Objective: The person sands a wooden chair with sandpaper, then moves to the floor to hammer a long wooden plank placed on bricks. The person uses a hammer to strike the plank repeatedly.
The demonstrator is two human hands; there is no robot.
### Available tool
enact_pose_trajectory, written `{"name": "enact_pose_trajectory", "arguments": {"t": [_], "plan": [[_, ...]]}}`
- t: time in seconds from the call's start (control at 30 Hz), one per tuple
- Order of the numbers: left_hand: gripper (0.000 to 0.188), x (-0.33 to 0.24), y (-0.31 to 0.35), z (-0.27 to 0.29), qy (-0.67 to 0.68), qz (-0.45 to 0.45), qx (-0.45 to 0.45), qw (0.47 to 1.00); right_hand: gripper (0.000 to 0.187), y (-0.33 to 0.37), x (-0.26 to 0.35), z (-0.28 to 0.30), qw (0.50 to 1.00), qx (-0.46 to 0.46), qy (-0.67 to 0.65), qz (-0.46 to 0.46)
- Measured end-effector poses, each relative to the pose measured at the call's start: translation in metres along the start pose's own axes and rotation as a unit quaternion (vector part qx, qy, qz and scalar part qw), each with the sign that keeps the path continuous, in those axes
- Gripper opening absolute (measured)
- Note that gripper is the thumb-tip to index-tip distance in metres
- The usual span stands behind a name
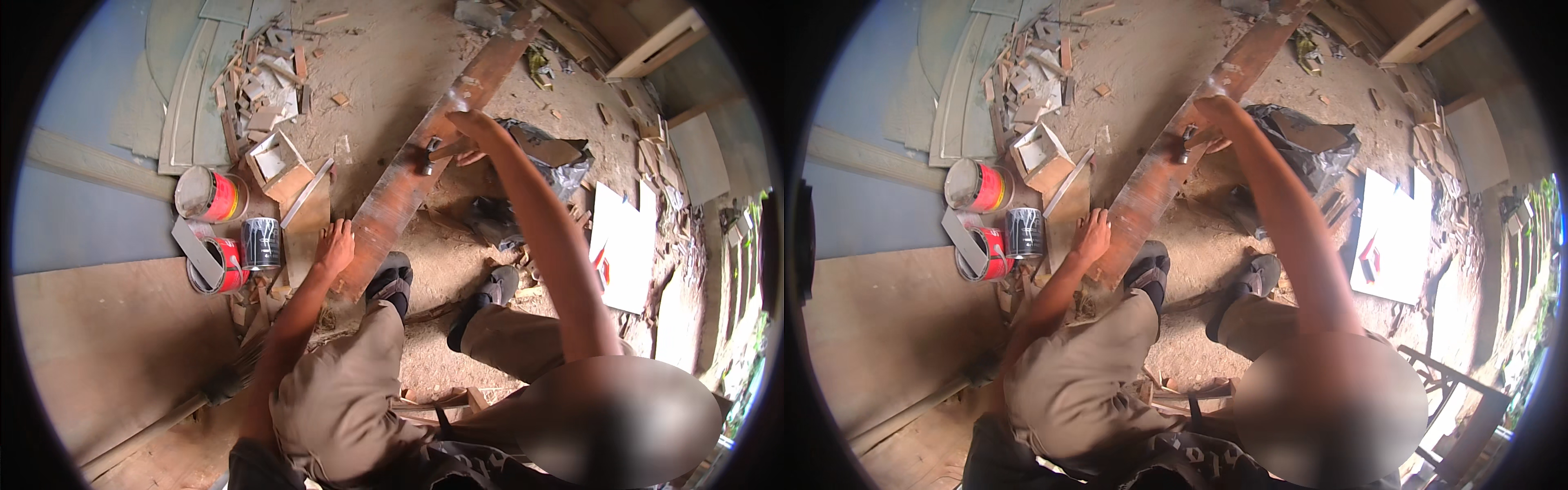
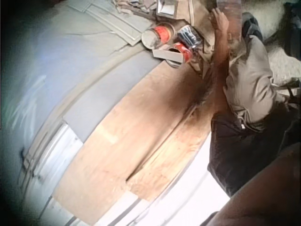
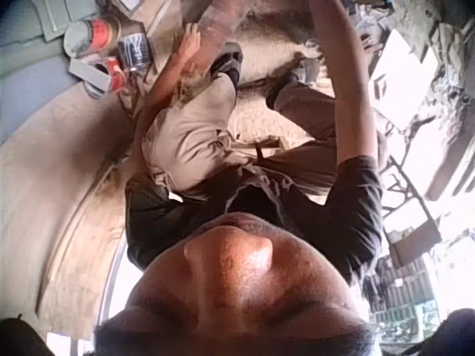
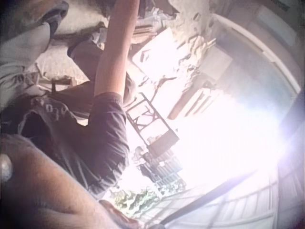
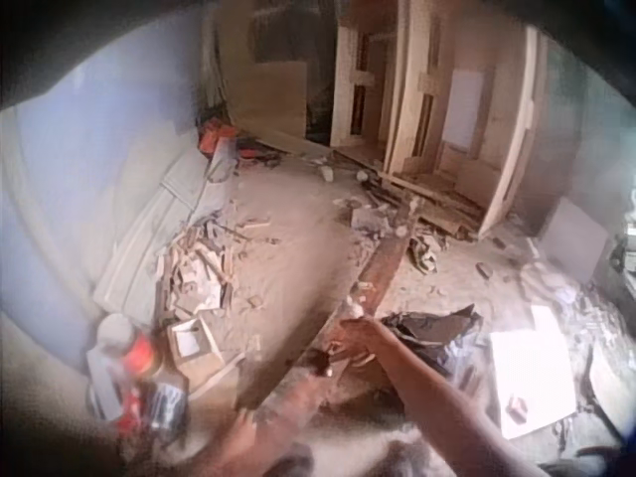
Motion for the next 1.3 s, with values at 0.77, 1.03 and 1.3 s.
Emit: {"name": "enact_pose_trajectory", "arguments": {"t": [0.77, 1.03, 1.3], "plan": [[0.05, -0.082, -0.155, 0.23, 0.102, -0.08, 0.029, 0.991, 0.056, 0.018, -0.021, -0.027, 0.915, -0.27, -0.183, 0.237], [0.09, -0.127, -0.18, 0.158, 0.698, 0.004, -0.001, 0.716, 0.05, 0.016, -0.03, -0.056, 0.863, -0.273, -0.307, 0.294], [0.097, -0.167, -0.21, 0.109, 0.749, -0.081, 0.047, 0.656, 0.054, 0.005, -0.024, -0.071, 0.786, -0.318, -0.392, 0.357]]}}
Point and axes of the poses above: each hand's wrist, its own y-axis away from the middle knuckle, its own z-axis out of the back of the hand, x = y × z, the point moved 2 cm from there along -y, towards the middle knuckle, and after that the axes turned 3 degrees about -x, right-handed, at the moved point
